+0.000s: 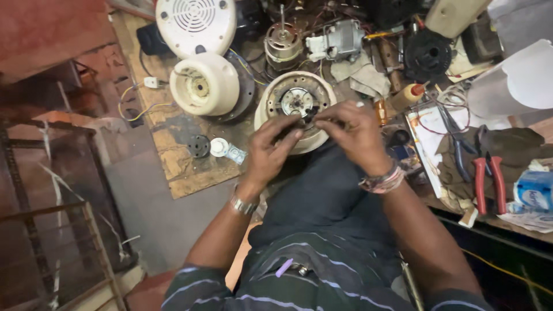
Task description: The person uses pliers and a screwdriver to adjust and remove components from a disassembled electric motor on a workbench. They apply lubricant to the rotor and reposition the motor housing during the process.
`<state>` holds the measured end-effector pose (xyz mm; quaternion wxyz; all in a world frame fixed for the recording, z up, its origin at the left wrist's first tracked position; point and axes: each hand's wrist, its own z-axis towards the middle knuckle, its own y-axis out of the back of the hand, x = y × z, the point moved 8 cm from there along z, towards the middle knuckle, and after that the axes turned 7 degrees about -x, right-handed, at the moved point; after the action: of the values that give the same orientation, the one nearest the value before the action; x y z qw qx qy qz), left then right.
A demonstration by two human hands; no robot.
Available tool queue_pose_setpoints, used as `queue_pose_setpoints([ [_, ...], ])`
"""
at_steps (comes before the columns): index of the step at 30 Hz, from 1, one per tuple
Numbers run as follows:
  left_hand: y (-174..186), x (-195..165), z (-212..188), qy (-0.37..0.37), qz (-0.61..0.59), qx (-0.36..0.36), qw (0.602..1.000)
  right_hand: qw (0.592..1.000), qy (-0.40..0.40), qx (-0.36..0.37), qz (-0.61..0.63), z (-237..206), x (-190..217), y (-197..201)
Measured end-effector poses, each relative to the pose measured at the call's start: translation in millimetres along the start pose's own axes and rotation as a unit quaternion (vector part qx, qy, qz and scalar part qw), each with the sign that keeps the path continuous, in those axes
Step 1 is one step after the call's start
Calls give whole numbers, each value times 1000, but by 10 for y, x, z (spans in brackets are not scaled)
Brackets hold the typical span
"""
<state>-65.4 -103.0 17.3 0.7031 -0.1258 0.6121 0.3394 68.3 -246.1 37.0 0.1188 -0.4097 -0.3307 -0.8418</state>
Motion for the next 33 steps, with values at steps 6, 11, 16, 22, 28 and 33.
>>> queue_pose_setpoints([
  [6,134,-137,415,-68,-39,19,997,993,110,3,-43,333,443,-184],
  [11,265,141,519,-54,-36,-15,998,983,-6,41,-178,460,98,-312],
  [16,474,537,583,-8,-17,-112,993,966,26,79,-244,449,-10,-525],
  [22,431,626,537,-92,49,-113,988,948,-18,101,-301,382,-200,-787],
  [28,274,589,602,-163,116,-81,976,987,-22,25,-155,264,-257,-744],
  [33,192,601,696,-189,122,-64,972,993,36,-61,-95,132,-216,-699],
])
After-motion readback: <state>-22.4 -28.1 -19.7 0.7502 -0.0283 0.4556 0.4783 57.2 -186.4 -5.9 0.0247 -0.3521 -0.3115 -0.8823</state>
